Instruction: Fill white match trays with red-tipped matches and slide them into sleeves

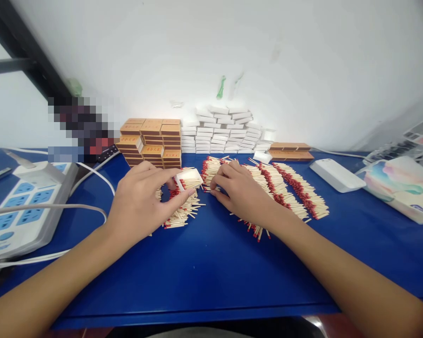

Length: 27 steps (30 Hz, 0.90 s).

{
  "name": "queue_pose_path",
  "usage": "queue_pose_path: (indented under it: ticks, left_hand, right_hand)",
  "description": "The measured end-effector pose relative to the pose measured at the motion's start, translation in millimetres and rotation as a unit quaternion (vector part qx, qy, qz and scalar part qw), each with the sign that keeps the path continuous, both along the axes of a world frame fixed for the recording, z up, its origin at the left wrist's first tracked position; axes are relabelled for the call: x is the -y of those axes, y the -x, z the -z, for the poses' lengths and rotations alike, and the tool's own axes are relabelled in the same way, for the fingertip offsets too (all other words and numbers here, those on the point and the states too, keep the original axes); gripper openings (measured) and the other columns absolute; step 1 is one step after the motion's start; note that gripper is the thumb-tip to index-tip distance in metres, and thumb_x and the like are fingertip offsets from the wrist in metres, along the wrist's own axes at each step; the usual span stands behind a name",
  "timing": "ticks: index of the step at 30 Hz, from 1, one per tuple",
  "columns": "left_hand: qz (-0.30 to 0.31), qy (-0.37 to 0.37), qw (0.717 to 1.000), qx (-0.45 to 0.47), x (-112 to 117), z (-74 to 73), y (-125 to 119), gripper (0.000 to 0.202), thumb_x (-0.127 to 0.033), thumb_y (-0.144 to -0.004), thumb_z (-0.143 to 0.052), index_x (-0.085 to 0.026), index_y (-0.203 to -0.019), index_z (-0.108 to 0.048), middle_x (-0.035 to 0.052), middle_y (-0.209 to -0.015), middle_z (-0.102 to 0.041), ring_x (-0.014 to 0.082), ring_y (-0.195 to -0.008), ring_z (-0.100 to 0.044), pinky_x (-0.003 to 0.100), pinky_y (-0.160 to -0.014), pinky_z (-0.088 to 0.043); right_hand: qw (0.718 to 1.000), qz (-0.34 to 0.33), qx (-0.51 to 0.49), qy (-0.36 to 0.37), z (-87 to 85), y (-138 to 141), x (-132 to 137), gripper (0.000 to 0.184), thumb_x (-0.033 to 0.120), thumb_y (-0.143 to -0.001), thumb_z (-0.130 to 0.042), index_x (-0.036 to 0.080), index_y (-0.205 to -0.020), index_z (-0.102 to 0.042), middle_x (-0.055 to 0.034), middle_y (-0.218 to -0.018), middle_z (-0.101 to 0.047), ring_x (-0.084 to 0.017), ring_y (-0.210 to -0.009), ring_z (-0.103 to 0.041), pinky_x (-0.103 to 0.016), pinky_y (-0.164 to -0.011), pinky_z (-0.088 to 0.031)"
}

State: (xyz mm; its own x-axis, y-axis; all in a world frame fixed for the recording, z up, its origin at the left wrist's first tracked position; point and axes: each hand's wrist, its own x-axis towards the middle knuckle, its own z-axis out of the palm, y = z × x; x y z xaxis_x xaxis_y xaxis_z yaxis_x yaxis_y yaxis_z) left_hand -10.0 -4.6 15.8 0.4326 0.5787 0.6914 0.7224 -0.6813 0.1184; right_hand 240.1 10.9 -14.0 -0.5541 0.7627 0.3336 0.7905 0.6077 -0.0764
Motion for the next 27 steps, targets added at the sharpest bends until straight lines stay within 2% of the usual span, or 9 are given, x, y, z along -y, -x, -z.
queue_pose_path:
  ticks: [7,13,22,27]
  left_hand:
    - [-0.005,0.003,1.0,-0.009,-0.9,1.4,1.3,0.031,-0.045,-0.096,-0.07,-0.021,-0.115,-0.075,0.0005,-0.075,-0.073,0.021,-0.074,-0.062,0.037,-0.076,-0.053]
    - [-0.014,0.006,1.0,-0.021,-3.3,3.6,2.1,0.036,-0.047,-0.095,-0.07,-0.018,-0.114,-0.077,0.002,-0.072,-0.07,0.0218,-0.073,-0.062,0.037,-0.073,-0.052]
    - [-0.01,-0.001,1.0,-0.01,-2.0,1.0,1.5,0.03,-0.044,-0.094,-0.072,-0.02,-0.11,-0.076,-0.0004,-0.073,-0.072,0.0204,-0.072,-0.063,0.035,-0.074,-0.051]
    - [-0.008,-0.003,1.0,-0.017,-2.2,2.0,1.8,0.031,-0.044,-0.095,-0.072,-0.019,-0.112,-0.076,0.0005,-0.073,-0.072,0.0207,-0.072,-0.062,0.035,-0.074,-0.051]
  right_hand:
    - [1.0,-0.013,0.024,-0.004,2.7,0.7,-2.4,0.018,0.019,-0.102,-0.053,0.015,-0.093,-0.068,-0.0139,-0.102,-0.062,-0.028,-0.101,-0.049,-0.045,-0.1,-0.041]
    - [0.998,-0.007,0.065,-0.014,-0.2,0.1,-1.7,0.021,0.019,-0.104,-0.05,0.015,-0.093,-0.067,-0.0144,-0.101,-0.063,-0.028,-0.1,-0.05,-0.044,-0.1,-0.043]
    - [0.999,-0.014,0.025,0.036,-5.0,-5.0,3.7,0.011,0.024,-0.101,-0.061,0.016,-0.098,-0.067,-0.0108,-0.104,-0.065,-0.029,-0.107,-0.054,-0.044,-0.102,-0.041]
    - [0.998,-0.011,0.043,0.041,-3.9,-2.3,1.1,0.015,0.024,-0.103,-0.057,0.015,-0.097,-0.067,-0.0119,-0.104,-0.065,-0.028,-0.106,-0.054,-0.045,-0.104,-0.04]
